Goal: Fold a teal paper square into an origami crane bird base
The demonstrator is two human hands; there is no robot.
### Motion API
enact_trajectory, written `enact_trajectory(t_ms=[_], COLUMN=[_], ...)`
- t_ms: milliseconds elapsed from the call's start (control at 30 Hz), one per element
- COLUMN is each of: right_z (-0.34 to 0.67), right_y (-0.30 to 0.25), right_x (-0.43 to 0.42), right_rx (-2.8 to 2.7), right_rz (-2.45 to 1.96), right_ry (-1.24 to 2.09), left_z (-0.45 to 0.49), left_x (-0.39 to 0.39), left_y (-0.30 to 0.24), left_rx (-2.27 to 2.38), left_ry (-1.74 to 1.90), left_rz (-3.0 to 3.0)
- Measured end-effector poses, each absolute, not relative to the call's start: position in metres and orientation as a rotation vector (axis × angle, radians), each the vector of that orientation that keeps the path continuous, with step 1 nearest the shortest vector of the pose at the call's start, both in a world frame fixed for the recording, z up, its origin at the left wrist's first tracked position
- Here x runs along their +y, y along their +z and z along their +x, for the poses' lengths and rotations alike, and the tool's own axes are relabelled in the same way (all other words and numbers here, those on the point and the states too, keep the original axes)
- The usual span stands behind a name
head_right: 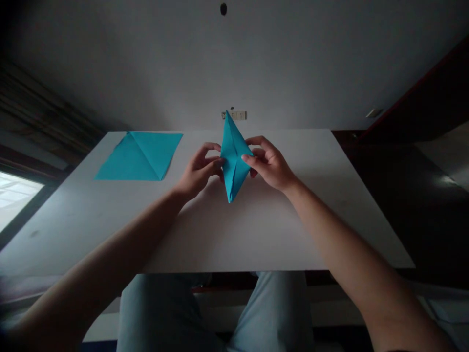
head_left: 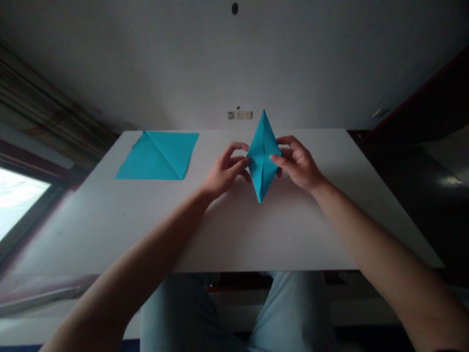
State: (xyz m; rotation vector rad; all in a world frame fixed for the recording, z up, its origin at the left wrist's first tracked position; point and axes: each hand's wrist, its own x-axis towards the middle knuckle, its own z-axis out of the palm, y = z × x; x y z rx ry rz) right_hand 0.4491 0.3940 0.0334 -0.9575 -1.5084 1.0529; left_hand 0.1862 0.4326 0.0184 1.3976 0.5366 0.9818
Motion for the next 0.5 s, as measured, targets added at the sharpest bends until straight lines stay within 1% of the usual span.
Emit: enact_trajectory(t_ms=[300, 500], right_z=[0.448, 0.442], right_y=[0.049, 0.053], right_x=[0.38, 0.372], right_rx=[-1.582, -1.574], right_rz=[-0.874, -0.921], right_ry=[0.989, 1.055], left_z=[0.188, 0.189], left_x=[0.427, 0.428], left_y=[0.03, 0.029], left_rx=[0.552, 0.623], left_ry=[1.12, 1.191], left_rz=[1.443, 1.408])
